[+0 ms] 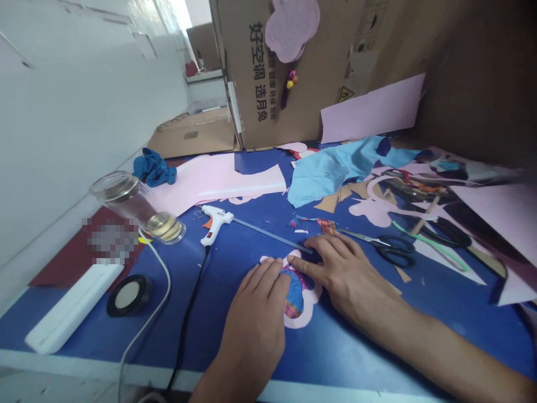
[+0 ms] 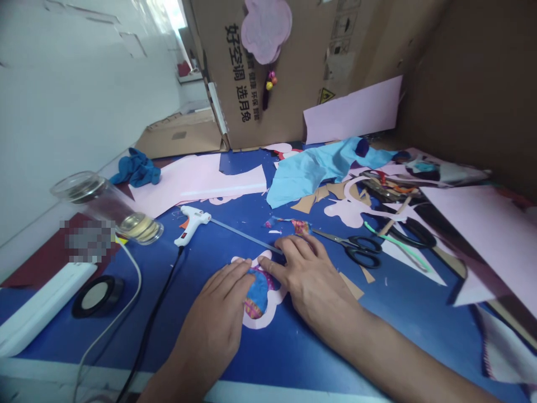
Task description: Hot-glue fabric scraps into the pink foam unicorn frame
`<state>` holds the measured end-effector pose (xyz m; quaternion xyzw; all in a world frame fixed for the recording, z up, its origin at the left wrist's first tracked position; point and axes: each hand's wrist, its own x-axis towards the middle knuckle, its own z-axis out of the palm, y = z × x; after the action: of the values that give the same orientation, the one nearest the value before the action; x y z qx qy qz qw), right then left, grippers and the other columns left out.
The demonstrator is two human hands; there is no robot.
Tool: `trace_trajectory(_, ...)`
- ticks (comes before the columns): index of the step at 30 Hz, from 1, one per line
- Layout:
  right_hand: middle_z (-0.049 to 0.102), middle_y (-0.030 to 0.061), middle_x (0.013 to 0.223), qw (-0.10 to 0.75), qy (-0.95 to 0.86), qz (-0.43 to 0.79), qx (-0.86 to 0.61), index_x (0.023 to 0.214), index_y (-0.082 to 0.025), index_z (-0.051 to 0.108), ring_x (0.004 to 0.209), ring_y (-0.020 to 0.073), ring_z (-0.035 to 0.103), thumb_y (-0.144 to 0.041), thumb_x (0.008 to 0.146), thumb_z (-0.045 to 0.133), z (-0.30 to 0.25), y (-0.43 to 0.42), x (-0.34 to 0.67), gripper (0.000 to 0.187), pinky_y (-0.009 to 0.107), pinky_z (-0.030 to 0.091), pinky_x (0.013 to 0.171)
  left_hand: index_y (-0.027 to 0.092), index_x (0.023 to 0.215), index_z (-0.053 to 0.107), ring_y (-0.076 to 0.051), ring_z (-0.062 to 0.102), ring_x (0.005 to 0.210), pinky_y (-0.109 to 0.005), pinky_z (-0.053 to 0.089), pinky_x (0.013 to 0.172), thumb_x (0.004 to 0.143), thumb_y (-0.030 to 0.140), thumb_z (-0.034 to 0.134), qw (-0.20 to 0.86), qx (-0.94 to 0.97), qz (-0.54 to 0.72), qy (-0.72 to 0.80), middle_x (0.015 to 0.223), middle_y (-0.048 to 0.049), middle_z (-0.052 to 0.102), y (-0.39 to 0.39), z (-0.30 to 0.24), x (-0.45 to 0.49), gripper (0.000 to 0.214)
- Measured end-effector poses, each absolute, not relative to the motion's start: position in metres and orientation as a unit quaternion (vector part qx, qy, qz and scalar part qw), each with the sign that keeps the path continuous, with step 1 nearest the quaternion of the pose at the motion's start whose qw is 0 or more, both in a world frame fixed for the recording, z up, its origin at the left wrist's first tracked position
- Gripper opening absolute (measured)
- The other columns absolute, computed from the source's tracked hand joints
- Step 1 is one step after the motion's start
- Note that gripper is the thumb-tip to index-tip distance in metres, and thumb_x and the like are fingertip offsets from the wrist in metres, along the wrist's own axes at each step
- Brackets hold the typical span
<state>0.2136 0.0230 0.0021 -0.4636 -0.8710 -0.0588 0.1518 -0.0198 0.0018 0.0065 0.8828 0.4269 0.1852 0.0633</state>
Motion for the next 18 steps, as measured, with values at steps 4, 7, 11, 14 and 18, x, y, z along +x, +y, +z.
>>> trace_trajectory(4,0.067,0.0156,0.129,0.15,-0.868,-0.056,-0.47,0.142,-0.033,0.072,0.122,0.0353,0.06,-0.006,0.098,0.061,0.004,0.022,0.213,0.053,0.061,0.047,0.107,0.015,0.139,0.065,-0.03,0.061,0.142,-0.054,0.054,0.117,0.099,0.003,0.042,0.037,0.864,0.2,0.461,0.149,-0.0147,0.068,0.019,0.003,-0.029,0.048)
trace_trajectory(7,0.067,0.0153,0.131,0.155,-0.869,-0.047,-0.468,0.143,-0.034,0.071,0.123,0.035,0.06,-0.008,0.098,0.061,0.003,0.022,0.214,0.053,0.062,0.046,0.108,0.018,0.138,0.066,-0.029,0.065,0.135,-0.051,0.056,0.114,0.096,0.001,0.045,0.035,0.853,0.213,0.476,0.143,-0.0133,0.071,0.033,0.005,-0.035,0.049)
trace_trajectory(11,0.067,0.0158,0.131,0.16,-0.869,-0.046,-0.465,0.142,-0.034,0.073,0.122,0.0358,0.061,-0.007,0.098,0.062,0.002,0.023,0.214,0.053,0.062,0.046,0.108,0.018,0.132,0.069,-0.031,0.067,0.129,-0.051,0.059,0.109,0.091,-0.002,0.048,0.044,0.851,0.201,0.482,0.136,-0.0134,0.072,0.041,0.012,-0.035,0.051)
trace_trajectory(14,0.068,0.0164,0.13,0.16,-0.868,-0.045,-0.467,0.142,-0.034,0.073,0.121,0.036,0.062,-0.006,0.097,0.062,0.002,0.023,0.214,0.054,0.063,0.046,0.109,0.018,0.132,0.069,-0.031,0.067,0.13,-0.052,0.058,0.111,0.09,-0.002,0.047,0.055,0.861,0.203,0.464,0.139,-0.0121,0.072,0.038,0.014,-0.032,0.051)
trace_trajectory(18,0.067,0.0175,0.131,0.157,-0.868,-0.039,-0.469,0.142,-0.034,0.073,0.124,0.0378,0.061,-0.007,0.097,0.062,0.004,0.022,0.213,0.052,0.065,0.046,0.108,0.019,0.131,0.068,-0.027,0.068,0.131,-0.05,0.058,0.112,0.091,-0.003,0.043,0.063,0.86,0.25,0.441,0.139,-0.0105,0.073,0.029,0.012,-0.037,0.052)
